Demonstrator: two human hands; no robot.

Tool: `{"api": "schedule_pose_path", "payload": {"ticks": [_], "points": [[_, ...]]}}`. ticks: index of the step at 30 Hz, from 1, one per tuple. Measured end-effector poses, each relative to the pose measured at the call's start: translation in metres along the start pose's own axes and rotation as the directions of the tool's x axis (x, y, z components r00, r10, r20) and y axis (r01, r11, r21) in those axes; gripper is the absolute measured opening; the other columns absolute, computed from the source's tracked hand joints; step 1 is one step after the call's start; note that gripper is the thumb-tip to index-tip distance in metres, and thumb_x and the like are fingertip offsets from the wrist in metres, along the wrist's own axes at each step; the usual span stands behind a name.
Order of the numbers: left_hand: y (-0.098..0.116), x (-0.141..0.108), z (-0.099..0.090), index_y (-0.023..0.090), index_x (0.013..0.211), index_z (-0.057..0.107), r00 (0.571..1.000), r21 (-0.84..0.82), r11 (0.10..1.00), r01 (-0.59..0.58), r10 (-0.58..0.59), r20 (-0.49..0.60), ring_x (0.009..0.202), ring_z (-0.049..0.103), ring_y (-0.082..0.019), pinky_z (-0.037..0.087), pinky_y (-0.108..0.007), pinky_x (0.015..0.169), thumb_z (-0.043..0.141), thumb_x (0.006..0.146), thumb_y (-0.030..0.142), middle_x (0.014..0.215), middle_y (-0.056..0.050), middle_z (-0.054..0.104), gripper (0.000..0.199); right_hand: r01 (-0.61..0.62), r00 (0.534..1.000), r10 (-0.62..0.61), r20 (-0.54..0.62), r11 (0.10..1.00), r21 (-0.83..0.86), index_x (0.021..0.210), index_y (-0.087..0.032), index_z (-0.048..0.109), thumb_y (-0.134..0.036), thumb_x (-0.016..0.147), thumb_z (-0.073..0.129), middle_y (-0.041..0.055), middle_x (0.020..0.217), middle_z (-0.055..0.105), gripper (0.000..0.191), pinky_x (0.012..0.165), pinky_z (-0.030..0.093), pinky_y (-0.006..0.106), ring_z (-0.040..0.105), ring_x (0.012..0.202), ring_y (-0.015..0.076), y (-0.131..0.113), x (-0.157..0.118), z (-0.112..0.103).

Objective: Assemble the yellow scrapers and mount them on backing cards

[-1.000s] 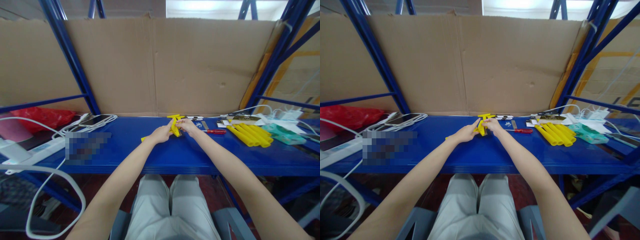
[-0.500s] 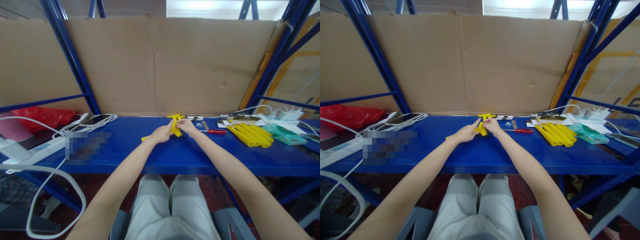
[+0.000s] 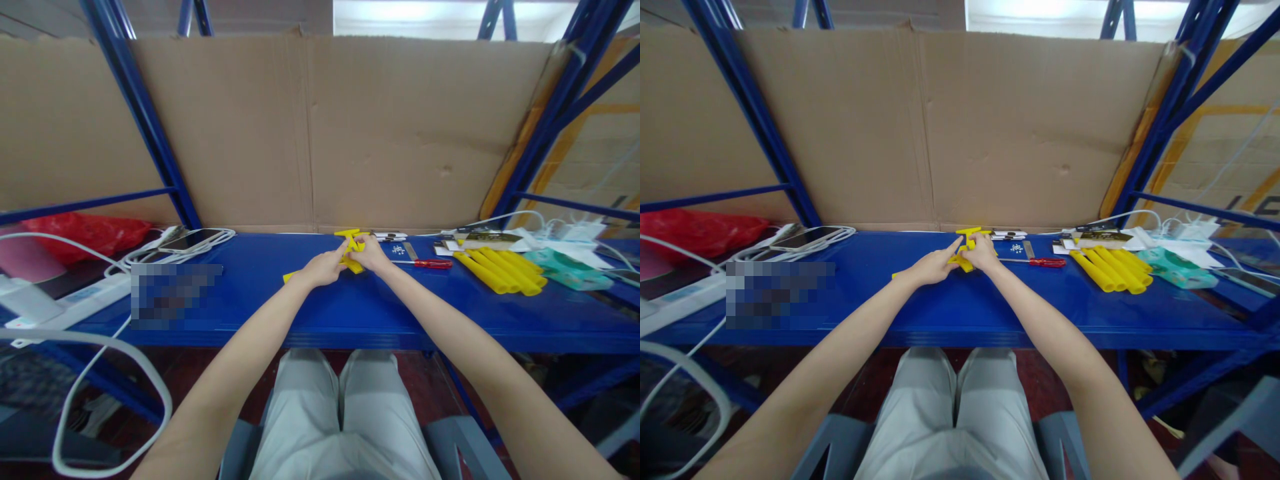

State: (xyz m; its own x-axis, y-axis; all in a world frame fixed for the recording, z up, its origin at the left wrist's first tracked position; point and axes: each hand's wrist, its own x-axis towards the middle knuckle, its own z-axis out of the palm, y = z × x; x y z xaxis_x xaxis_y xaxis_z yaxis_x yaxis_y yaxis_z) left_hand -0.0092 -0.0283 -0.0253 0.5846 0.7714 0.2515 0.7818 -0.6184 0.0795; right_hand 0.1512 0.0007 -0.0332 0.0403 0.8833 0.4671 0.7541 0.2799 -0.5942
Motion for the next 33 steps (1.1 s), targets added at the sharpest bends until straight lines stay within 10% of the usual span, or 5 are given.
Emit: {"api": "schedule_pose_path", "payload": {"ticks": [21,28,33], "points": [[-0.001,0.0,-0.002,0.019,0.122,0.055,0.995,0.018,0.998,-0.059,0.061,-0.085,0.111,0.057,-0.021,0.044,-0.031,0.092,0.047,0.088,0.021,0.12,-0.008,0.063,0.035,0.056,0.954,-0.097,0.283,0.987,0.151,0.123,-0.019,0.053,-0.03,0.074,0.067,0.0116,0.126,0.056,0.052,0.095,0.042,0.037,0.054,0.112,0.0215,0.001,-0.002,-0.038],[0.002,-0.001,-0.005,0.018,0.122,0.058,0.998,0.059,0.997,-0.043,0.046,-0.047,0.112,0.057,-0.022,0.043,-0.031,0.094,0.049,0.087,0.022,0.122,-0.008,0.062,0.036,-0.124,0.992,0.125,-0.019,0.935,-0.331,0.129,-0.024,0.054,-0.016,0.084,0.049,0.0114,0.132,0.051,0.046,0.1,0.035,0.051,0.043,0.123,0.03,0.032,0.012,-0.076],[0.001,-0.002,-0.006,0.02,0.118,0.062,0.998,0.032,0.998,-0.059,0.06,-0.029,0.11,0.058,-0.022,0.044,-0.031,0.092,0.052,0.085,0.023,0.119,-0.006,0.064,0.035,-0.171,0.962,0.261,0.082,0.81,-0.561,0.115,-0.03,0.066,-0.011,0.081,0.048,0.0106,0.129,0.053,0.042,0.098,0.029,0.06,0.038,0.125,0.0348,0.051,0.008,-0.087]]}}
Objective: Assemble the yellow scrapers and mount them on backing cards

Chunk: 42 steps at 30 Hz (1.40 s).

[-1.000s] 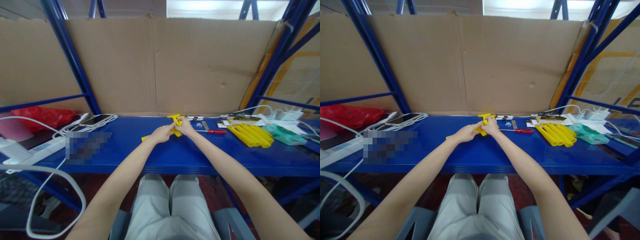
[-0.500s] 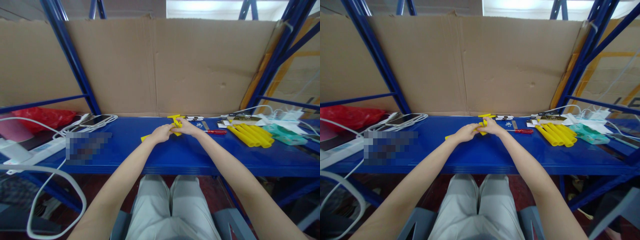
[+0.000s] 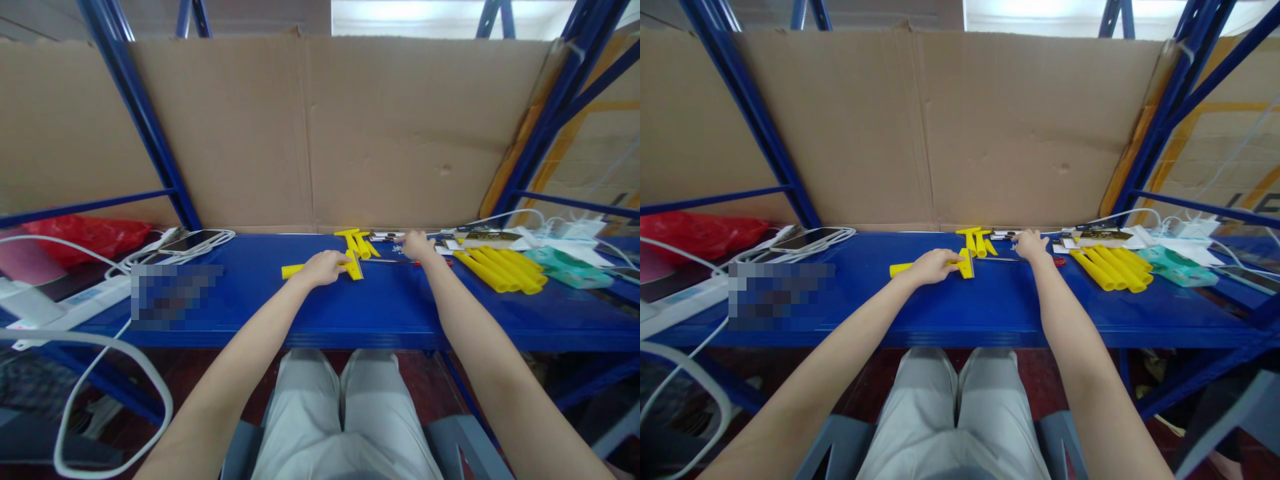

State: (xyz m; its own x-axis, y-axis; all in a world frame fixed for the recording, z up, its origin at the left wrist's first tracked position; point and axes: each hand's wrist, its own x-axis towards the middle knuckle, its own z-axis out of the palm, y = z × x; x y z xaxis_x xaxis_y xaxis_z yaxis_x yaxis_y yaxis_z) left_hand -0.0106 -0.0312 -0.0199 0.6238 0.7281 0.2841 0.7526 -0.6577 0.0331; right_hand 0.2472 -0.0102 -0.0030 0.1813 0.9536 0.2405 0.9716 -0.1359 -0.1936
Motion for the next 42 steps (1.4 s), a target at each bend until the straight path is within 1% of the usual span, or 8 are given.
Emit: {"api": "schedule_pose_path", "payload": {"ticks": [4,11,20,24,30,36,38,42], "points": [[0.0,0.0,-0.001,0.02,0.116,0.064,1.0,-0.014,1.0,0.004,-0.004,-0.007,0.109,0.059,-0.023,0.044,-0.032,0.092,0.052,0.085,0.023,0.118,-0.007,0.065,0.033,-0.02,0.994,0.028,0.108,0.997,-0.074,0.111,-0.032,0.068,-0.012,0.082,0.047,0.0101,0.132,0.05,0.041,0.098,0.026,0.062,0.033,0.128,0.0354,0.007,0.003,0.006],[0.001,0.0,0.0,0.021,0.116,0.064,1.0,-0.007,1.0,0.012,-0.012,-0.016,0.109,0.059,-0.022,0.044,-0.031,0.091,0.052,0.085,0.023,0.117,-0.007,0.065,0.033,0.004,0.996,0.003,0.09,0.997,-0.076,0.111,-0.032,0.068,-0.012,0.08,0.048,0.0117,0.129,0.052,0.042,0.095,0.027,0.064,0.036,0.124,0.0365,0.009,0.008,0.012],[0.0,0.001,0.0,0.02,0.117,0.063,1.0,0.028,1.0,-0.012,0.013,-0.01,0.103,0.061,-0.023,0.046,-0.03,0.086,0.05,0.087,0.025,0.112,-0.009,0.066,0.034,0.047,0.991,-0.033,0.127,0.992,-0.116,0.122,-0.03,0.061,-0.012,0.082,0.042,0.0134,0.133,0.048,0.048,0.095,0.028,0.064,0.035,0.125,0.0357,0.002,0.004,0.016],[0.0,0.001,0.001,0.022,0.117,0.063,1.0,0.047,0.999,-0.007,0.008,-0.004,0.101,0.061,-0.022,0.046,-0.03,0.086,0.05,0.087,0.027,0.109,-0.009,0.066,0.033,0.058,0.989,-0.042,0.14,0.992,-0.113,0.122,-0.03,0.061,-0.012,0.081,0.043,0.0126,0.132,0.049,0.048,0.096,0.029,0.063,0.036,0.124,0.0348,0.004,0.006,0.018],[0.0,0.002,0.001,0.021,0.116,0.064,1.0,0.056,0.998,-0.028,0.029,-0.001,0.098,0.062,-0.023,0.046,-0.031,0.083,0.048,0.088,0.026,0.106,-0.009,0.066,0.033,0.101,0.992,-0.087,0.095,0.982,-0.156,0.111,-0.027,0.067,-0.016,0.083,0.044,0.0124,0.129,0.053,0.038,0.096,0.03,0.06,0.038,0.122,0.0329,-0.001,0.006,0.02],[0.001,0.001,0.0,0.02,0.116,0.063,1.0,0.071,0.997,-0.029,0.029,0.001,0.099,0.061,-0.023,0.047,-0.03,0.083,0.048,0.088,0.027,0.105,-0.009,0.065,0.033,0.139,0.99,-0.138,0.017,0.979,-0.151,0.093,-0.02,0.072,-0.018,0.082,0.052,0.0139,0.114,0.062,0.023,0.095,0.032,0.055,0.043,0.118,0.0308,-0.008,0.004,0.021],[0.001,0.001,-0.001,0.021,0.117,0.063,0.999,0.071,0.997,-0.033,0.033,-0.008,0.099,0.061,-0.022,0.047,-0.03,0.083,0.048,0.088,0.027,0.106,-0.009,0.065,0.033,0.107,0.994,-0.106,0.019,0.988,-0.114,0.088,-0.019,0.072,-0.016,0.081,0.052,0.0146,0.112,0.062,0.021,0.095,0.034,0.054,0.044,0.118,0.0303,-0.009,0.005,0.021],[0.002,0.001,-0.001,0.021,0.115,0.063,0.998,0.07,0.996,-0.052,0.055,-0.031,0.1,0.061,-0.021,0.046,-0.03,0.085,0.047,0.089,0.025,0.107,-0.008,0.065,0.032,-0.022,0.996,0.021,0.091,1.0,0.01,0.08,-0.017,0.071,-0.019,0.078,0.056,0.0151,0.11,0.061,0.015,0.093,0.037,0.053,0.045,0.118,0.0318,-0.007,0.011,0.023]]}}
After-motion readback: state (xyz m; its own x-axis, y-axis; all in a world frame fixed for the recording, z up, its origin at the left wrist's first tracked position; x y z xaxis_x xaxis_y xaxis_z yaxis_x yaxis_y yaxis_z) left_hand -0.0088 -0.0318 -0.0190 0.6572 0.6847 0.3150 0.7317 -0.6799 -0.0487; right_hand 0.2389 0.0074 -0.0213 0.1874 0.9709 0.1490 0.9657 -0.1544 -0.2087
